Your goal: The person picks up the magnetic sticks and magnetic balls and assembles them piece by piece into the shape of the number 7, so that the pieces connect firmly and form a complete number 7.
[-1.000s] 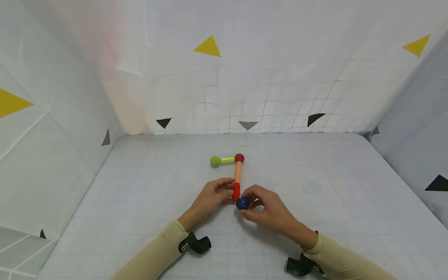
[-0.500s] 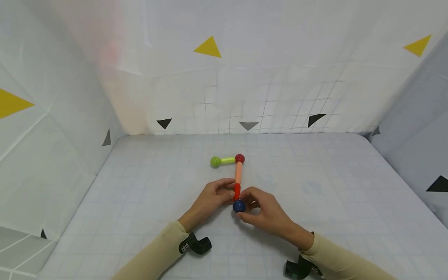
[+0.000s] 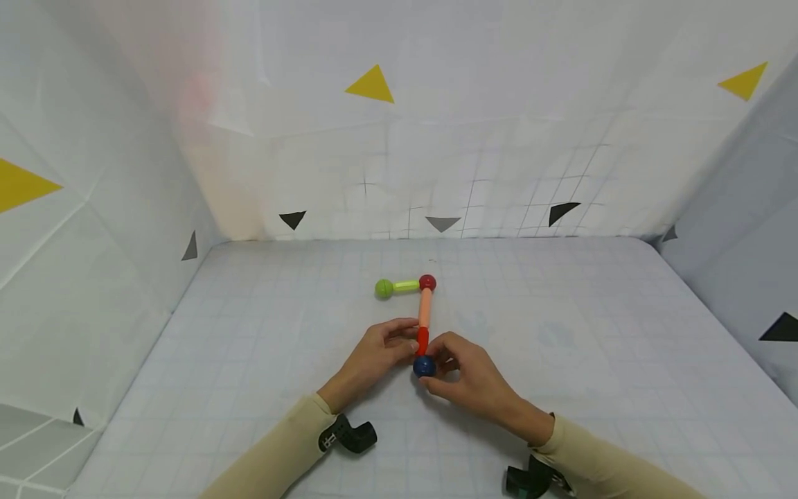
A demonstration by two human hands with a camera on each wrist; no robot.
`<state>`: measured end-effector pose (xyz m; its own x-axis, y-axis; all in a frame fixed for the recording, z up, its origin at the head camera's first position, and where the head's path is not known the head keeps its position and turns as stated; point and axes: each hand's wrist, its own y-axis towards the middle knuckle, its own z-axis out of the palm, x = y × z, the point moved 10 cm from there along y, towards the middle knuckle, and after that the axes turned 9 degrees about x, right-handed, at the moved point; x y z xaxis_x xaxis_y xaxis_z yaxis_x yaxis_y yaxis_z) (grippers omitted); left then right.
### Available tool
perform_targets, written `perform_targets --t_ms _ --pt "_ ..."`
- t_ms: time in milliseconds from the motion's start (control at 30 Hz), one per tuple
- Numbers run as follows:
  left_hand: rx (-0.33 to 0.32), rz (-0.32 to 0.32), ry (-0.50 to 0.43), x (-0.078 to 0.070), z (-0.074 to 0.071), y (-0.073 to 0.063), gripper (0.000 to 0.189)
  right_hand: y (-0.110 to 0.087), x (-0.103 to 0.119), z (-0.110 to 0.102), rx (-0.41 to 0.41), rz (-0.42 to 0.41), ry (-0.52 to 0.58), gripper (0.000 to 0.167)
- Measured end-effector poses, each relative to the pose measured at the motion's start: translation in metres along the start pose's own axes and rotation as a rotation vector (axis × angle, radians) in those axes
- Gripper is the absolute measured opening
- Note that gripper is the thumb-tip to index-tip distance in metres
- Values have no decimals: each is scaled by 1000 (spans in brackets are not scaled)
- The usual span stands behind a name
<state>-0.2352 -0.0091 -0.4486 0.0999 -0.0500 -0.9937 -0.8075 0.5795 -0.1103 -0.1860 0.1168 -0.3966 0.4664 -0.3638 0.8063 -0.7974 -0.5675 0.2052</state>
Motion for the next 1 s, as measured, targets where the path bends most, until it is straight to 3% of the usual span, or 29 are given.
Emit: perform_targets --t_ms 700,1000 --pt "-4 -23 41 1 0 0 46 0 -5 3 -16 10 -48 42" --pt "9 -31 14 -2 0 -1 45 0 -5 5 -21 5 -74 43"
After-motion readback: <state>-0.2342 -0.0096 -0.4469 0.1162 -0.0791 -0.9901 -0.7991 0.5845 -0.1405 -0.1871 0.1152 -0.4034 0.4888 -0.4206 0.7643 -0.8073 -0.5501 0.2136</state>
